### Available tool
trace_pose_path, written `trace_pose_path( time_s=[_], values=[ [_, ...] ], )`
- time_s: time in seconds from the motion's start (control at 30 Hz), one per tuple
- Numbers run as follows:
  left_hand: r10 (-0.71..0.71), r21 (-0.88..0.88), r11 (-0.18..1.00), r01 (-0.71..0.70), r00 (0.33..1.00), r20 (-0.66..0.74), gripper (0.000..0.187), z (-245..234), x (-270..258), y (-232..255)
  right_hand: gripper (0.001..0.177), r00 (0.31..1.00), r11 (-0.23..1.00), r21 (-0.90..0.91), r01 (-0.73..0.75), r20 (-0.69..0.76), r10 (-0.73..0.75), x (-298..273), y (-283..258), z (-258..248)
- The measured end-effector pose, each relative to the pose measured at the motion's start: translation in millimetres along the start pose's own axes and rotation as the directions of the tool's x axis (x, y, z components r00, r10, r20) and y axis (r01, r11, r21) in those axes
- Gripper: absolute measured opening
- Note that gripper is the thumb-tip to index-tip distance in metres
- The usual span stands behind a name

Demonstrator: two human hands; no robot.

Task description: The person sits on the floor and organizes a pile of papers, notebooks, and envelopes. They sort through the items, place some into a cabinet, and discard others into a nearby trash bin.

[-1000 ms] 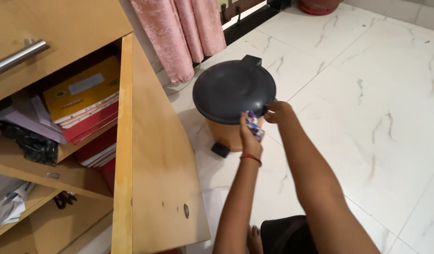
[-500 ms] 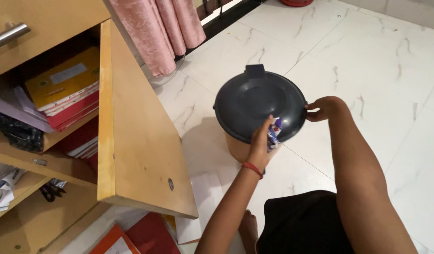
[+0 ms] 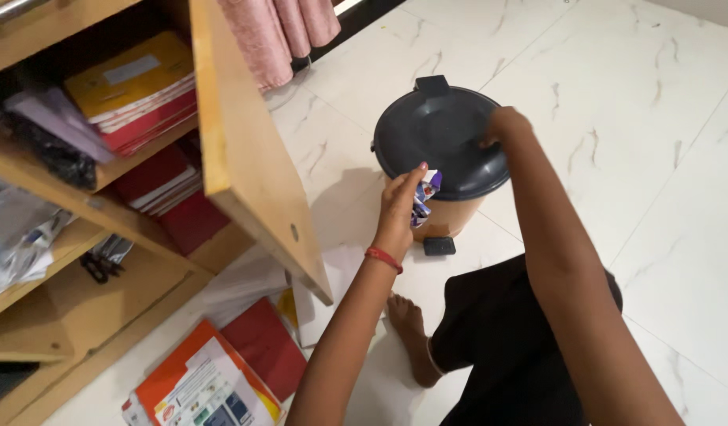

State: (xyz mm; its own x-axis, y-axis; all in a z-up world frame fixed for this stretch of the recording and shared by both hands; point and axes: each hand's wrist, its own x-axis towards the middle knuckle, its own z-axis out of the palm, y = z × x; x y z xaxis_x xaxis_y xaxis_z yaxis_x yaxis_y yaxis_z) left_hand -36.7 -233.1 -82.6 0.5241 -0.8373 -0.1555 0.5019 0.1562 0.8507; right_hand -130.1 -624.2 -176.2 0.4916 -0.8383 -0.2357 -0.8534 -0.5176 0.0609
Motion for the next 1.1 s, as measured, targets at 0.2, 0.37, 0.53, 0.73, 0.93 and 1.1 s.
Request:
trace_pose_path(
  time_s=[0.2,0.37,0.53,0.73,0.93,1.1],
  values=[
    [0.134,-0.027,0.991,-0.133,0.989,0.056,0.034,-23.9,-64.0,12.6,0.038,0.959,0.946,-0.176,0.272,-0.034,-0.282,-77.3,-58.7,3.4],
    [0.11,-0.086,0.991,-0.106,0.993,0.041,0.031,-19.3,-84.7,15.6,0.032,0.891,0.864,-0.289,0.412,-0.069,-0.448,-75.0,-60.3,14.0],
    [0.064,-0.017,0.998,-0.063,0.998,0.029,0.033,-12.2,-71.3,3.2,0.032,0.899,0.903,-0.054,0.426,-0.085,-0.429,-65.2,-42.3,18.8],
    [0.059,-0.067,0.996,-0.057,0.998,0.025,0.036,-6.9,-39.3,-15.3,0.023,0.863,0.793,-0.342,0.503,0.155,-0.481,-87.1,-66.6,-16.7],
    [0.108,-0.033,0.993,-0.115,0.981,-0.159,0.042,-2.7,21.8,-16.4,0.043,0.827,0.772,0.353,0.528,-0.008,-0.562,-158.3,-108.3,-117.1],
    [0.15,0.394,0.918,0.036,0.89,-0.431,0.056,16.0,50.7,-7.4,0.05,0.887,0.647,0.717,0.26,0.087,-0.453,-233.0,-137.3,-168.6]
  ],
)
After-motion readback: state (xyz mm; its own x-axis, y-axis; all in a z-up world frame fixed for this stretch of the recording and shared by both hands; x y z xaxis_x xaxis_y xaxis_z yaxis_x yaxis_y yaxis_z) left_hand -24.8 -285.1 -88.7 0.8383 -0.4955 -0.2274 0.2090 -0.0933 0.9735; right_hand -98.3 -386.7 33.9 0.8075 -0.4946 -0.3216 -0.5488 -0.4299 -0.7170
